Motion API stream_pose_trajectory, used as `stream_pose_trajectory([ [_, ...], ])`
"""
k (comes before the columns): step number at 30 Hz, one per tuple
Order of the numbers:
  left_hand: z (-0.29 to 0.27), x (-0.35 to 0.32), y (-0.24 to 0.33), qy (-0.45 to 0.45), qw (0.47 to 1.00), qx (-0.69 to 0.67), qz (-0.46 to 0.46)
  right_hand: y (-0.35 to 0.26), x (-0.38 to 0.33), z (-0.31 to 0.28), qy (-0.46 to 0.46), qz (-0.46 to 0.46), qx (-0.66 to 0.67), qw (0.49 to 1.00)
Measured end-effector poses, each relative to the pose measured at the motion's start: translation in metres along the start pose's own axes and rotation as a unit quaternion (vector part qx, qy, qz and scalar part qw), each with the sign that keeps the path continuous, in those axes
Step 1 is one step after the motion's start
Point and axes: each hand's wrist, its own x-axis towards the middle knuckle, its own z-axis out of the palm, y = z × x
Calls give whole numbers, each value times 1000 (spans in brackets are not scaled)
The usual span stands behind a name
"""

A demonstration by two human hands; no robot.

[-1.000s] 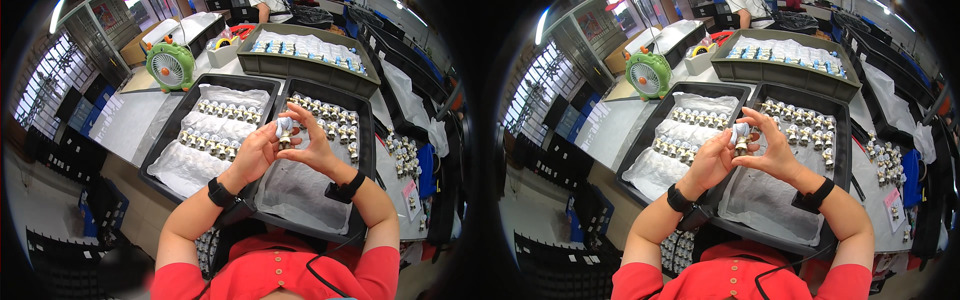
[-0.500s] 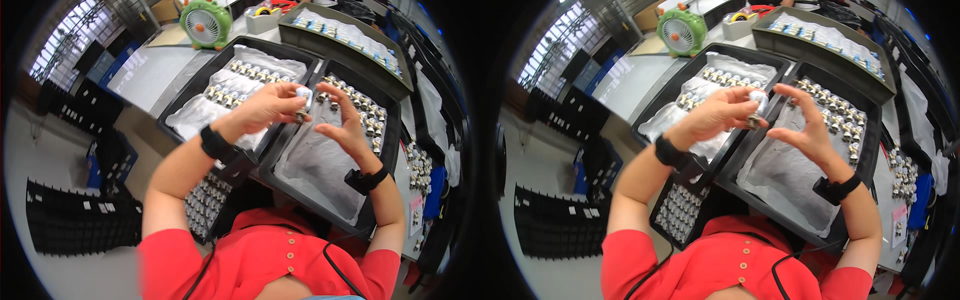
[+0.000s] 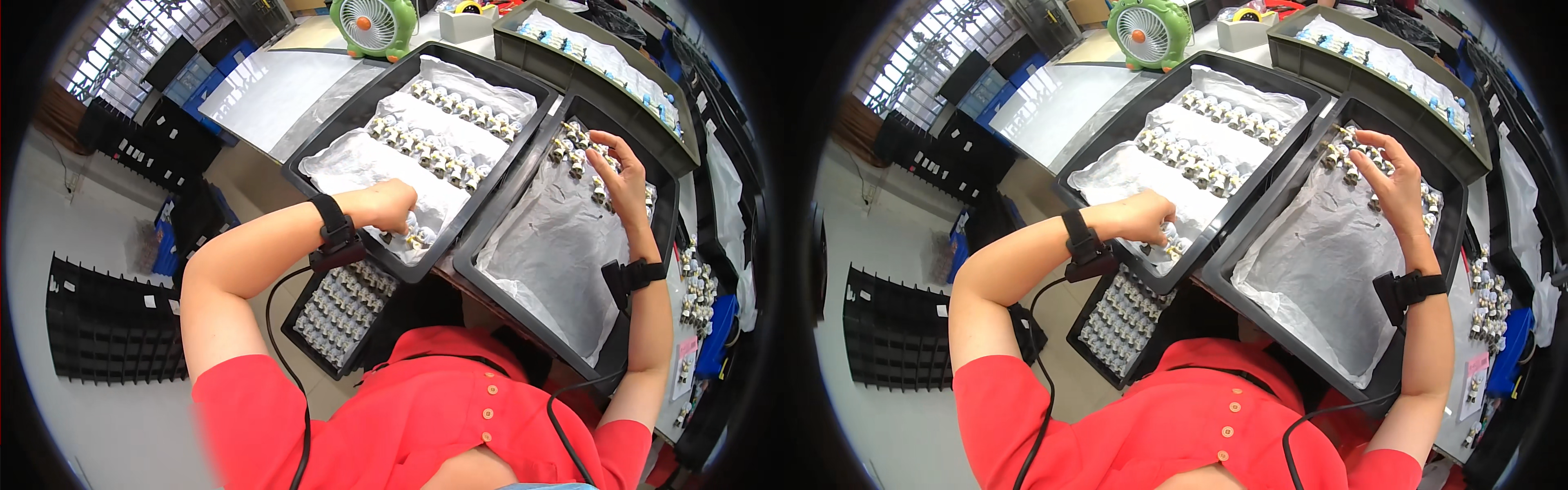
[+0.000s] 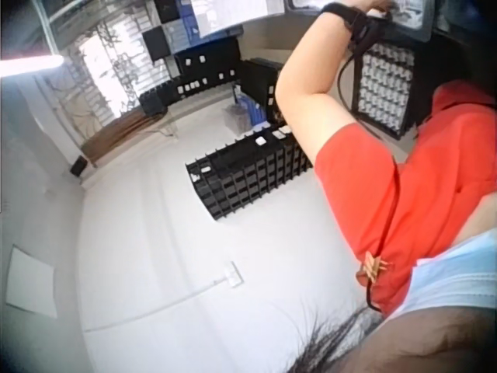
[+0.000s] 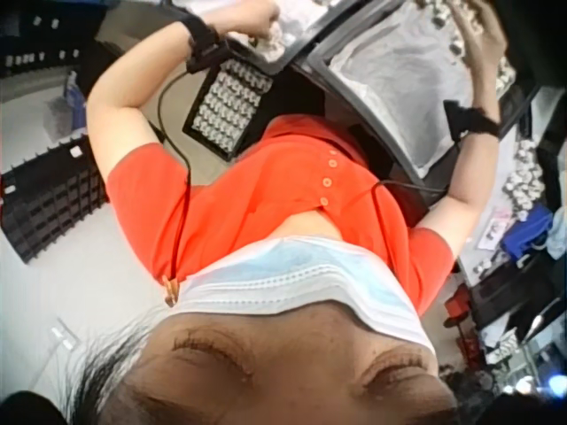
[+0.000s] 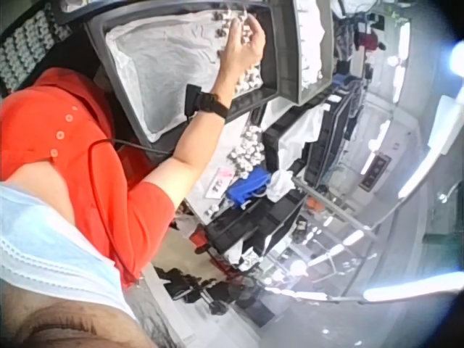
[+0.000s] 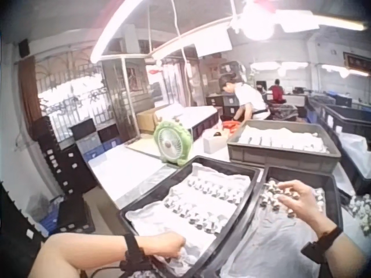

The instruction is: The person picks up small cylindrical objects from a tray and assembles them by hand. They use a small tool to adjust or secure components on the objects. The person places the finished items into a second tray lined with white paper.

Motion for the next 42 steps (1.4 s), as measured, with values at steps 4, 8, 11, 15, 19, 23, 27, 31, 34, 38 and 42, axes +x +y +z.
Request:
stream_pose_trajectory([
  [4,-2,5,0,-73,994,-50,-66,8,1,-6,3,19,-22,1000],
  [8,0,3,-2,-63,983,-167,-41,16,1,-11,-16,60,-38,997],
  [11,4,2,-4,-46,983,-172,-41,35,1,-9,-20,74,-55,996],
  [15,-22,-10,-5,-25,999,19,-4,57,-3,-11,-58,104,-135,984],
  [19,-74,-16,31,121,984,-78,104,72,-15,-10,-120,115,-255,952],
  [23,-96,-14,92,181,903,-329,207,92,-28,2,-175,127,-349,912],
  [27,-74,23,122,123,761,-570,284,69,-18,-1,-163,125,-305,930],
  [31,-45,60,125,173,724,-627,230,6,-2,8,-30,-1,-43,999],
  [34,-42,63,125,193,702,-643,237,-40,-5,12,22,-133,18,991],
  [38,-40,57,129,172,657,-675,290,-52,-15,21,12,-131,48,990],
  [42,-30,62,142,205,653,-660,310,-45,-18,25,-6,-140,21,990],
])
